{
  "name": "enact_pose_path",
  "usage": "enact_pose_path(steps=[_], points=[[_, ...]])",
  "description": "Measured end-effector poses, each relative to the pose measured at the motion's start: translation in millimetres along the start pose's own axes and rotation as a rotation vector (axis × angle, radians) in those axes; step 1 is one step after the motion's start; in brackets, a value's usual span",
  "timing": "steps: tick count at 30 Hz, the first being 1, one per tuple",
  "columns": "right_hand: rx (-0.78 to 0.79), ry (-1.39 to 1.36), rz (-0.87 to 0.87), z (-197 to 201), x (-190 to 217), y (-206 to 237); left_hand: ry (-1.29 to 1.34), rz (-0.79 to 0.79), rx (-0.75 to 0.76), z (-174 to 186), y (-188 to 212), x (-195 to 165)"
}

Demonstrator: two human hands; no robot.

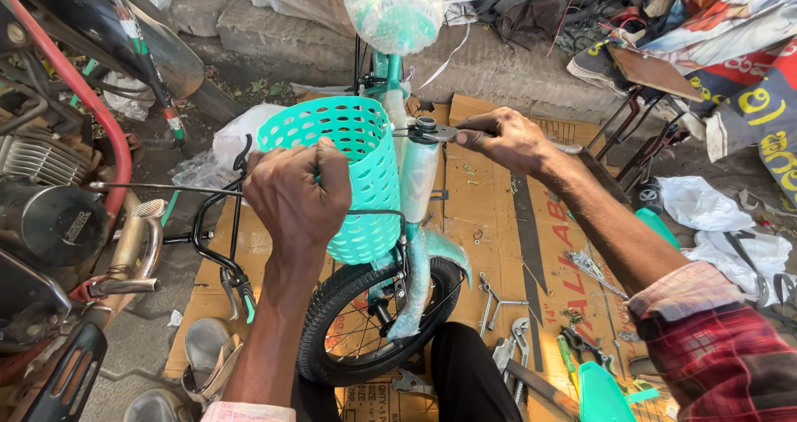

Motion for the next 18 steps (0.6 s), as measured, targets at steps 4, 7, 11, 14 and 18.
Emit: enact_pose_path(steps=[4,7,11,14,18], points=[[0.026,-0.038,0.067,3.6,7.2,5.2,0.009,-0.015,0.013,-1.2,-1.4,-0.9],[0.151,-0.130,0.161,-3.3,-6.8,-5.7,0.036,-0.009,0.063,-9.0,-3.6,2.8],[0.152,-0.220,-0.190,-33.4,-93.9,-30.9,0.046,0.016,0.174,-17.4,-0.7,4.7],[-0.152,-0.097,-0.135,-70.0,-146.7,-20.6,0.045,-0.096,0.155,-2.5,2.8,-10.4],[0.024,-0.142,-0.172,-197.3,-215.1,64.2,-0.019,-0.246,0.055,31.5,1.8,-35.9]])
Point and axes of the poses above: each hand's wrist, its own y-axis away from the middle knuckle, its own z-axis out of the back of the hand, x = y × z, the point moved 8 cm from there along -y, towards the middle knuckle, and after that the axes turned 4 degrees about -z, right-handed, at the moved point
